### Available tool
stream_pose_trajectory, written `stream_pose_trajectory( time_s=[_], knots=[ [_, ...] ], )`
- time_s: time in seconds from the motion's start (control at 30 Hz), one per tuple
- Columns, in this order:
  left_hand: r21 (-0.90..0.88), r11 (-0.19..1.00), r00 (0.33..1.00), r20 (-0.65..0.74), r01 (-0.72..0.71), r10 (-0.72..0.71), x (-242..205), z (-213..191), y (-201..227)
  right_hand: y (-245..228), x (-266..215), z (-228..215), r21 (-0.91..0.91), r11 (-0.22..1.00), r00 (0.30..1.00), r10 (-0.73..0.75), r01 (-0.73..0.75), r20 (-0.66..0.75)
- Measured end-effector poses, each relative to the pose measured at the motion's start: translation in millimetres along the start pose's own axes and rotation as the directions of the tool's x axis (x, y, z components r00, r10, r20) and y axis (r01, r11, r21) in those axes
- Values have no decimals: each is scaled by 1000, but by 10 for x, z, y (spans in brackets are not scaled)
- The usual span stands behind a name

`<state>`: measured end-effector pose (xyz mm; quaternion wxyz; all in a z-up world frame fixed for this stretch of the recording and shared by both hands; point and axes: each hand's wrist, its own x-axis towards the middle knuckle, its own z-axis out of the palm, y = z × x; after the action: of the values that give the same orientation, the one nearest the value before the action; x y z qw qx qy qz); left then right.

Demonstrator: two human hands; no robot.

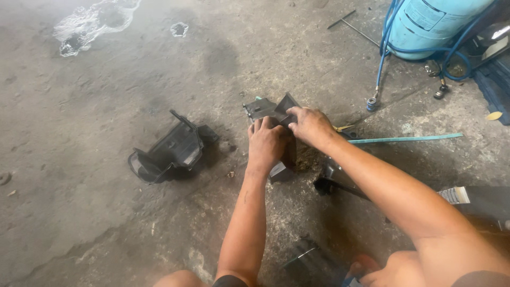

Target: The person uses a screwdriver to fasten a small metal bracket onto a black plastic housing, then fits a radiator core into the housing and secures it by hand. The person handles the plastic housing, metal bracket, and radiator core throughout the task.

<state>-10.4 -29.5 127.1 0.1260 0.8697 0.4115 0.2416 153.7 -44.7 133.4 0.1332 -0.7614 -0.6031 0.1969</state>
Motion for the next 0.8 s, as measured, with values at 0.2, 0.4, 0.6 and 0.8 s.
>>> stream_pose_trajectory(
  time_s=[0.2,0.4,0.6,0.8],
  knots=[
    [28,997,997,-26,70,-70,26,223,-91,68,70,117,-13,995,990,-98,97,-98],
    [5,997,997,0,80,-80,48,180,-148,2,71,129,-3,997,995,-76,76,-63],
    [-4,995,995,-12,99,-99,69,207,-165,6,89,132,-7,999,998,-52,51,-23],
    [-25,999,996,-87,28,-30,32,289,-228,45,115,153,-2,1000,999,-28,28,-44]
  ],
)
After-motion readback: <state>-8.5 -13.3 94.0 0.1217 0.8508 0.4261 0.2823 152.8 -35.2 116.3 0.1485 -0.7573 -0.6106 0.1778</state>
